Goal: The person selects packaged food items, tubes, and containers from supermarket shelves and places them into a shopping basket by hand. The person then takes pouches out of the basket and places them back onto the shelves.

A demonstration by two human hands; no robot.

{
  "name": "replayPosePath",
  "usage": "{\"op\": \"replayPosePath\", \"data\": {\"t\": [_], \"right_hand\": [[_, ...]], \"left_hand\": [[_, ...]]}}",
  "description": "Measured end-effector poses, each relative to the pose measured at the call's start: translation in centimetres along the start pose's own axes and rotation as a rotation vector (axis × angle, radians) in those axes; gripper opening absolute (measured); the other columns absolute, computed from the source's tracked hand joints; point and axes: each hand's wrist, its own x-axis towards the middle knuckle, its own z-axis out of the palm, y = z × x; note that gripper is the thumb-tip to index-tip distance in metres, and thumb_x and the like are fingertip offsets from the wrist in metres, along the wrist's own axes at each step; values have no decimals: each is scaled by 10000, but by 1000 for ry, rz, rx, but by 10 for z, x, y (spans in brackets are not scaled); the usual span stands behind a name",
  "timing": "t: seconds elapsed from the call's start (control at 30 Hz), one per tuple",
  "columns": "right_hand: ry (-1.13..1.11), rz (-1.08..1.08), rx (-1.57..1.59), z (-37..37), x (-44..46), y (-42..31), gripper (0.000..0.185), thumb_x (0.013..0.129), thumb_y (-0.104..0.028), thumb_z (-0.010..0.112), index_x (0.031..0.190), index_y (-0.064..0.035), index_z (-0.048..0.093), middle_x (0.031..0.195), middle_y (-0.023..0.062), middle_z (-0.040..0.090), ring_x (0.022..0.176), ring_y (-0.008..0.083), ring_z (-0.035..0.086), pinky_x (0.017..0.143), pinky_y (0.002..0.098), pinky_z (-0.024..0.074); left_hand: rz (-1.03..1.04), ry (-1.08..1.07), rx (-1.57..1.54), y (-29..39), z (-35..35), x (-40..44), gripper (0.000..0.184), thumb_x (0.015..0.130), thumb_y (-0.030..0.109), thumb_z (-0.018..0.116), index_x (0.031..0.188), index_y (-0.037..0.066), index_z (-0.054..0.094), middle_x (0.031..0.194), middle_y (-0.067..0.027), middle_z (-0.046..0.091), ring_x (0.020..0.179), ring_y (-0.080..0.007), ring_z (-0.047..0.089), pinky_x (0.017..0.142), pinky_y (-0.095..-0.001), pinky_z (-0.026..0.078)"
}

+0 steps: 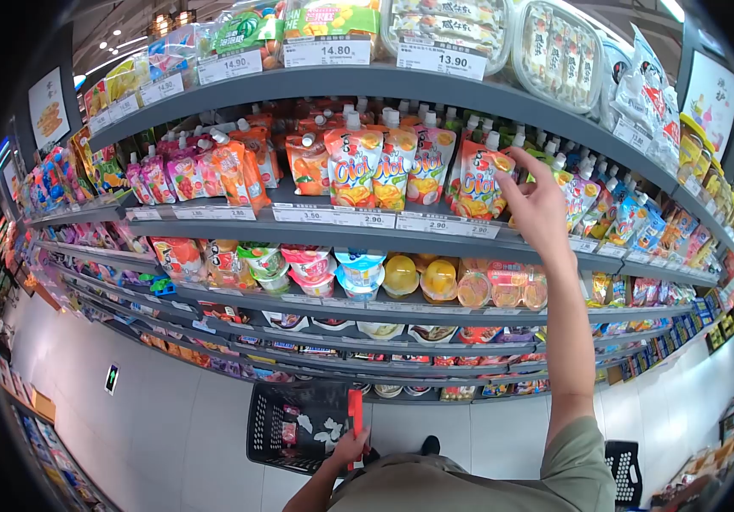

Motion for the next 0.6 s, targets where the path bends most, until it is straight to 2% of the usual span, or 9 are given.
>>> {"op": "replayPosePath", "data": {"t": [0.03,0.1,0.13,0.23,0.37,0.47,0.53,0.57,0.6], "right_hand": [[1,-7,7,4,4,3,475,872,-263,707,1262,-10,607,1012,145,655,639,133,607,658,293,502],[-64,116,-117,11,9,9,481,864,-293,707,1247,-15,619,822,122,674,599,148,606,629,302,496],[-16,67,-97,16,9,12,498,862,-321,707,1255,-29,617,694,99,660,566,158,607,603,312,493],[-15,121,-9,21,13,19,494,862,-308,721,1256,-31,611,764,100,686,549,141,611,581,304,488],[-32,163,109,25,12,26,481,862,-288,737,1255,-42,606,767,70,682,532,118,607,555,278,477],[-2,128,207,28,8,30,402,869,-264,739,1190,-43,638,772,41,669,548,95,603,541,250,458],[-23,105,107,27,7,33,306,876,-262,734,1064,-26,681,732,35,623,539,99,584,528,255,443],[-23,111,108,27,7,38,306,876,-262,734,1064,-26,681,732,35,623,539,99,584,528,255,443],[-63,71,99,27,8,44,274,881,-257,731,994,-11,689,719,37,604,539,99,575,523,258,436]], "left_hand": [[-12,6,-9,-3,-2,3,560,973,550,467,1066,3,546,758,-103,690,650,-174,690,574,-310,527],[-15,23,-50,-8,1,5,558,971,549,473,1062,4,548,761,-103,688,648,-173,686,578,-310,523],[-18,31,-88,-8,4,4,555,970,549,479,1058,5,550,765,-103,686,646,-173,682,582,-311,519],[20,-2,-88,-10,2,5,543,972,545,477,1037,9,537,764,-111,679,644,-182,678,591,-327,543],[-6,-6,-65,-6,1,3,537,973,541,482,1038,11,540,769,-115,678,654,-185,679,599,-322,543],[-26,8,-86,-17,4,11,536,971,541,485,1060,16,544,774,-109,677,655,-187,676,605,-319,542],[-18,27,-58,-6,3,4,541,976,550,468,961,18,567,754,-88,673,664,-167,667,585,-312,503],[-23,26,-54,-1,1,0,541,976,550,468,961,18,567,754,-88,673,664,-167,667,585,-312,503],[-36,17,-44,1,1,-2,548,973,554,470,981,16,574,762,-91,674,674,-170,672,598,-315,509]]}}
